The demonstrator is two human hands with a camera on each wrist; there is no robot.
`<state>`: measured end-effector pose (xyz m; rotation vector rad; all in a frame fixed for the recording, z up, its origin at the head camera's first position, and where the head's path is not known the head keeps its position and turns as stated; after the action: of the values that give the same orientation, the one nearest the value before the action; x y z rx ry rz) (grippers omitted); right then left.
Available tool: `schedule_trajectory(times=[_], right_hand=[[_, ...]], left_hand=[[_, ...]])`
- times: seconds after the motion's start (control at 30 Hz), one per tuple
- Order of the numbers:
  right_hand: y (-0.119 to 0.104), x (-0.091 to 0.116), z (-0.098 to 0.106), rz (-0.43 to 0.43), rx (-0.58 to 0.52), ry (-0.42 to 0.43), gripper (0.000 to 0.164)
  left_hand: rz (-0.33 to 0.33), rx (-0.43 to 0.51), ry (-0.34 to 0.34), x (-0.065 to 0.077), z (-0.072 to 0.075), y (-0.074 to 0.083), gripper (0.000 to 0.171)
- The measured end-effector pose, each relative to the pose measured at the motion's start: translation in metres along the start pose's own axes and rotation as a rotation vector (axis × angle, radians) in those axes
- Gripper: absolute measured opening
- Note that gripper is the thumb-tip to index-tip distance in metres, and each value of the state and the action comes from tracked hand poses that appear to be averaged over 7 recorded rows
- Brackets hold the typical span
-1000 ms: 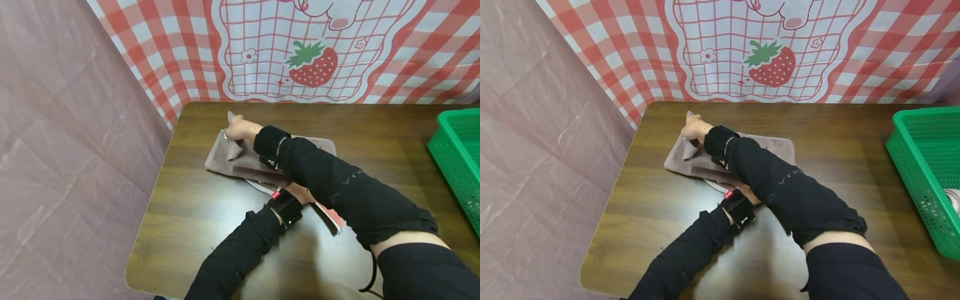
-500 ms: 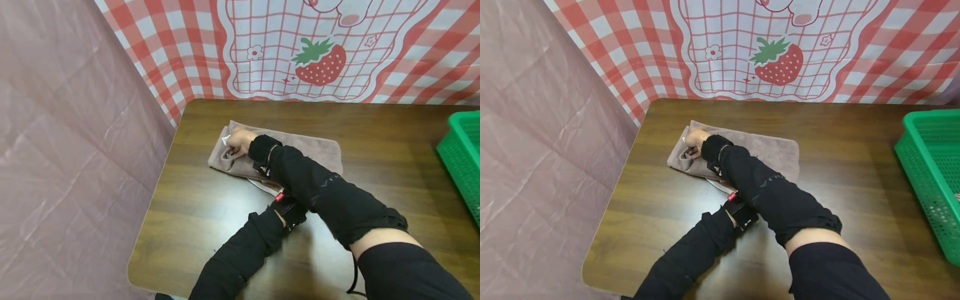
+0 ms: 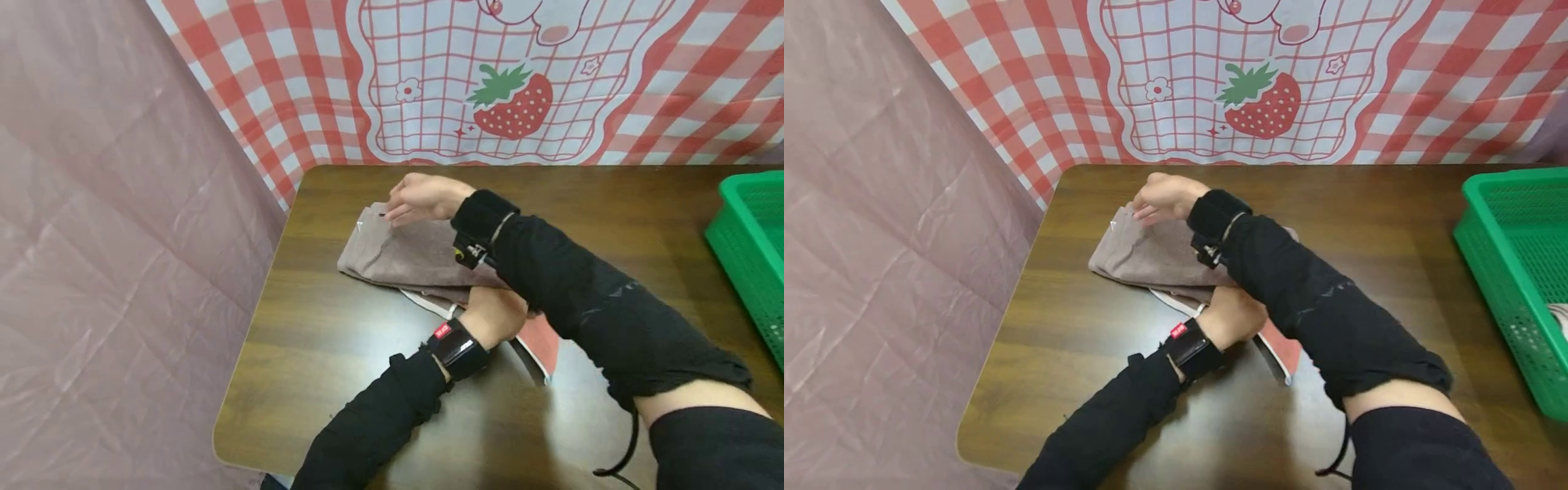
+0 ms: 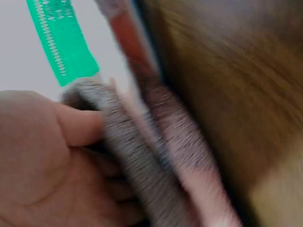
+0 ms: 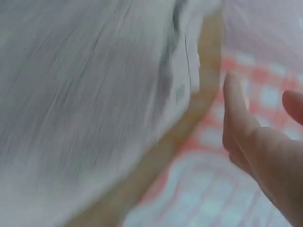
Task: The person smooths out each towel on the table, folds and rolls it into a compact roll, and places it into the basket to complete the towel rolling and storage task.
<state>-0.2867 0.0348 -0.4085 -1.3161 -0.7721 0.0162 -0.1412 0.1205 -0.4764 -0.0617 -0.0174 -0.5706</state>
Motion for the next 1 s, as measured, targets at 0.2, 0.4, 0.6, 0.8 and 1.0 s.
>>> schedule_trajectory(times=[0.2, 0.4, 0.6, 0.8, 1.0], right_hand=[[0.026, 0.06, 0.092, 0.102, 0.02, 0.117, 0.054], [0.093, 0.12, 0.15, 0.168, 0.203, 0.347, 0.039], [0.149, 0.155, 0.158, 0.091, 0.451, 0.492, 0.045], [0.17, 0.156, 0.148, 0.046, 0.435, 0.393, 0.051], [0.175, 0.152, 0.158, 0.089, 0.373, 0.421, 0.03]], left_hand=[[-0.033, -0.037, 0.042, 0.022, 0.02, -0.001, 0.023], [-0.035, 0.163, 0.302, 0.025, 0.053, -0.016, 0.035], [-0.029, 0.168, 0.27, -0.006, 0.036, -0.02, 0.037], [0.035, 0.163, -0.047, -0.029, -0.009, -0.01, 0.067], [0.025, 0.296, -0.051, -0.045, -0.013, 0.007, 0.064]])
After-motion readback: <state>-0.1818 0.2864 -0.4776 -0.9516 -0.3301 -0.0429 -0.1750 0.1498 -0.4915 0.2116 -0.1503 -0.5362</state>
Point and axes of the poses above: each hand's wrist, its own x-axis away from the middle knuckle, its own z-axis out of the back of the hand, y = z × x, the point moved 6 cm from there along -x, towards the middle knuckle, and after that the axes turned 8 degrees about y, right-handed, at the moved point
